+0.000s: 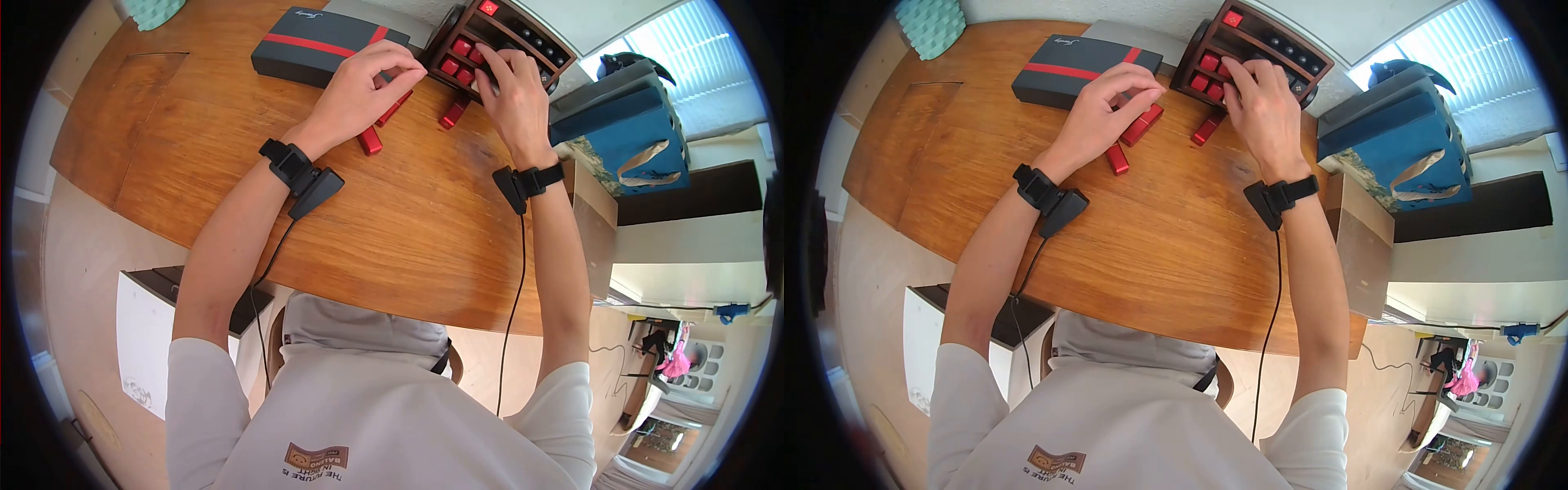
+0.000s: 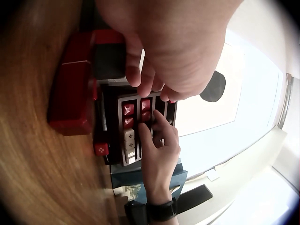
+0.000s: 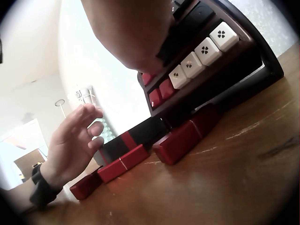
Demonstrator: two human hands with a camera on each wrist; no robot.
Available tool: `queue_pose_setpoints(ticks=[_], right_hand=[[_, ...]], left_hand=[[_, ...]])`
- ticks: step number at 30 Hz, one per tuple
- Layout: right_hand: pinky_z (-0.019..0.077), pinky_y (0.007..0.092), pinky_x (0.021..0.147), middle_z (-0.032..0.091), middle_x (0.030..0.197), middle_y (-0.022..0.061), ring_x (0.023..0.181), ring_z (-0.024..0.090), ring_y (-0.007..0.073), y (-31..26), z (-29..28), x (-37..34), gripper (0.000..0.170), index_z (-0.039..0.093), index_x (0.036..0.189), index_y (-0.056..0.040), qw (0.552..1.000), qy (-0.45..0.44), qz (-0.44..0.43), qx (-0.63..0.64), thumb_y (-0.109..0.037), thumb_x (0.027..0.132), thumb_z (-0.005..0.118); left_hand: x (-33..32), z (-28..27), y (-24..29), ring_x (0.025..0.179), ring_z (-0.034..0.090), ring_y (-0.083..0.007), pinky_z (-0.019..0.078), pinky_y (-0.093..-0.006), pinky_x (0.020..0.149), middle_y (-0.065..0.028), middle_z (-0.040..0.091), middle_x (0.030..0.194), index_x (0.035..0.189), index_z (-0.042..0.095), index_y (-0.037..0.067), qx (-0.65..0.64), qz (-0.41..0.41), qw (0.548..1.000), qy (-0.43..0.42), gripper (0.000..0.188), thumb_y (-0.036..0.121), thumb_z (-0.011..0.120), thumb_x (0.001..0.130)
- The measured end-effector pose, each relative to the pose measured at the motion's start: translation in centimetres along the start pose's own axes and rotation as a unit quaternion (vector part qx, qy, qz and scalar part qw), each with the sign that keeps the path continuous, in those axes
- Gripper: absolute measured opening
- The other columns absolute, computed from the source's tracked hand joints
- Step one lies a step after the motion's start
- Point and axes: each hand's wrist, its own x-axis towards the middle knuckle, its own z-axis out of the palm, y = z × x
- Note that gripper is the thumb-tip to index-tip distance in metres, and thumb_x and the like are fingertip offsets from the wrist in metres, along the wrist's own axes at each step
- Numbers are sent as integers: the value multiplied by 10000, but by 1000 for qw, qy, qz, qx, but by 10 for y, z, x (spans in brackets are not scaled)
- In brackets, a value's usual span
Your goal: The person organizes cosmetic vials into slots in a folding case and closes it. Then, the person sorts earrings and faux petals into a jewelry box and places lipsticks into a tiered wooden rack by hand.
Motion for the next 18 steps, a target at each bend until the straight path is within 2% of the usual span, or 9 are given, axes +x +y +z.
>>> queue_pose_setpoints(ticks=[2, 4, 5, 7, 8, 13, 15, 17, 18], right_hand=[[574, 384, 784, 646, 1059, 54, 961, 643, 266, -3, -6, -5, 279, 742, 1134, -114, 1000, -9, -5, 13, -73, 859, 761], [578, 385, 824, 652, 1111, 63, 997, 652, 268, -5, -11, -13, 343, 723, 1162, -93, 990, -89, -61, 96, -23, 827, 736], [578, 385, 824, 652, 1111, 63, 997, 652, 268, -9, -14, -16, 343, 723, 1162, -93, 990, -88, -61, 96, -23, 827, 736], [580, 378, 868, 657, 1153, 66, 1028, 658, 269, -18, -20, -23, 383, 708, 1170, -68, 963, -199, -111, 146, 10, 795, 704], [579, 365, 893, 657, 1179, 68, 1036, 660, 272, -21, -20, -27, 376, 707, 1147, -47, 956, -228, -121, 142, 22, 779, 676], [579, 359, 898, 674, 1163, 73, 1038, 667, 274, -16, -12, -40, 337, 707, 1133, -41, 953, -242, -122, 133, 10, 801, 686], [584, 362, 892, 685, 1156, 77, 1036, 674, 276, -13, -14, -38, 315, 705, 1124, -32, 952, -248, -116, 135, 0, 811, 697], [599, 356, 867, 720, 1127, 89, 1014, 703, 290, -13, -18, -33, 253, 713, 1112, -18, 966, -158, -84, 186, -22, 860, 730], [599, 356, 867, 720, 1127, 89, 1014, 703, 290, -14, -22, -29, 253, 713, 1112, -18, 966, -159, -85, 185, -22, 860, 730]], left_hand=[[0, 0, 0, 957, 617, -93, 486, -231, 733, -8, 653, 1145, 1114, 737, 42, 3, 2, 1000, 2, 154, 153, 675, 1027], [1, 0, 0, 953, 616, -92, 485, -229, 729, -9, 652, 1143, 1114, 738, 41, 7, 5, 1000, 5, 154, 152, 675, 1027], [0, -1, 0, 951, 616, -91, 485, -228, 726, -11, 653, 1143, 1114, 737, 37, 8, 4, 1000, 7, 155, 150, 676, 1026], [0, 0, 0, 949, 616, -90, 486, -227, 722, -14, 653, 1143, 1115, 737, 34, 7, 2, 1000, 6, 157, 148, 677, 1025], [0, 0, -1, 945, 616, -89, 486, -227, 719, -16, 654, 1142, 1114, 737, 32, 5, 8, 1000, 6, 157, 147, 678, 1024], [1, 0, 1, 941, 615, -90, 489, -228, 714, -21, 655, 1142, 1108, 736, 26, 3, 12, 1000, 1, 157, 144, 683, 1020], [1, 1, 0, 923, 654, -143, 527, -274, 736, -33, 688, 1092, 1089, 739, 29, -2, 17, 1000, 17, 185, 193, 691, 1016], [1, 0, 0, 924, 654, -143, 527, -275, 738, -32, 689, 1091, 1087, 739, 29, -2, 18, 1000, 15, 183, 191, 689, 1017], [1, 0, 0, 925, 653, -143, 528, -276, 740, -31, 690, 1090, 1085, 739, 29, -3, 17, 1000, 14, 182, 189, 687, 1018]])
